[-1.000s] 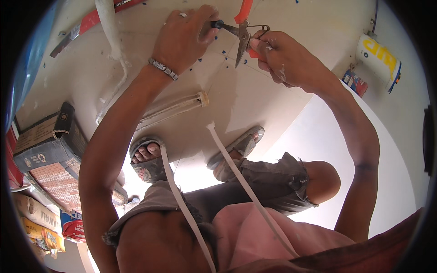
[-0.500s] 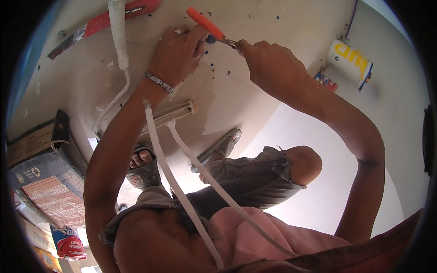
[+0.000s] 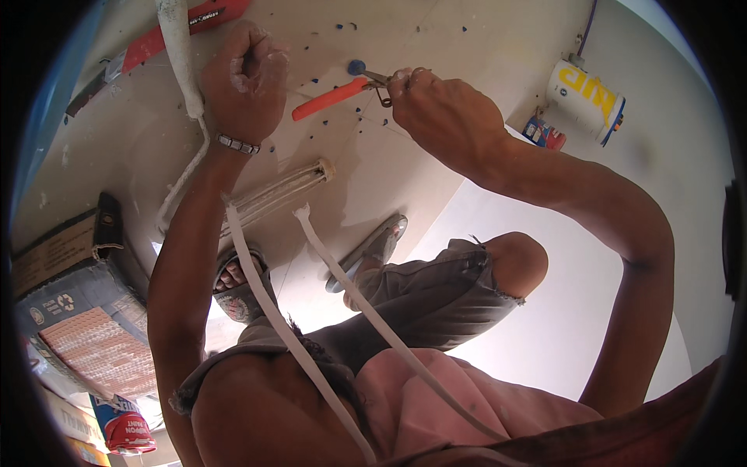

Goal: The person uses pliers to cut and strip a blue plastic cap from a white electrical component. They then insert the cap into the component and continue adjusting it with their hands.

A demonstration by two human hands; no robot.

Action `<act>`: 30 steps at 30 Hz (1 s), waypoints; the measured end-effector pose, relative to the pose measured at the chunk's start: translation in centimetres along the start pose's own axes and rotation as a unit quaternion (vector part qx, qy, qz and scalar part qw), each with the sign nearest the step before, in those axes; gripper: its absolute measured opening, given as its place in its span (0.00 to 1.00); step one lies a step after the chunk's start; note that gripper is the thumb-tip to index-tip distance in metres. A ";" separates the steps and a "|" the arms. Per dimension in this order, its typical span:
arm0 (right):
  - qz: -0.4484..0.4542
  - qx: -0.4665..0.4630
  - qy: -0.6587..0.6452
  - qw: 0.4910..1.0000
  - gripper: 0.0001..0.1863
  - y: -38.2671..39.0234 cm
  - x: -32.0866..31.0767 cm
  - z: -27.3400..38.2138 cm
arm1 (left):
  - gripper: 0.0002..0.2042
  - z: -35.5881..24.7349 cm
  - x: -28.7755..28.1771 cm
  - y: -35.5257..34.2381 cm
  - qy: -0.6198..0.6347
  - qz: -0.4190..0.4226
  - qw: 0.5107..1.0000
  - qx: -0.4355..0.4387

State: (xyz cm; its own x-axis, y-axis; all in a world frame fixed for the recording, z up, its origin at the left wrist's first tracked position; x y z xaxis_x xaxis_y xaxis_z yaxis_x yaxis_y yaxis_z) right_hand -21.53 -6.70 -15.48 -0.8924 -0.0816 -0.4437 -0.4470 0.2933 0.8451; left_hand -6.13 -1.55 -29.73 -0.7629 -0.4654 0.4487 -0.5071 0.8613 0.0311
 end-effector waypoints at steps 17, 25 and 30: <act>0.224 0.204 -0.741 0.599 0.12 -0.3 4.9 -1.5 | 0.04 -0.4 0.5 -0.7 -0.171 0.079 0.982 0.021; 0.151 0.195 -0.801 0.545 0.08 0.4 4.6 -0.9 | 0.15 0.6 4.0 0.4 -0.439 0.237 0.864 0.068; 0.082 0.136 -0.833 0.531 0.13 4.1 2.8 0.8 | 0.26 -1.0 4.7 2.2 -0.313 0.261 0.912 -0.048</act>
State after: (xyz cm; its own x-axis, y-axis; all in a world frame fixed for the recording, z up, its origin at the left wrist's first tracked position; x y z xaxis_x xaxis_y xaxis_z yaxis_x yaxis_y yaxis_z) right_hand -25.77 -4.95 -13.47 0.4747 0.8547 -0.2100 -0.1446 0.3112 0.9393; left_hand -10.44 -1.67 -26.62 -0.9849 0.0138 -0.1727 0.0051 0.9987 0.0503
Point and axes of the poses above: each hand's wrist, its own y-axis away from the middle knuckle, its own x-axis out of the palm, z = x × y, the point moved 6 cm from there along -y, towards the middle knuckle, and after that the axes turned 9 degrees about y, right-handed, at the moved point
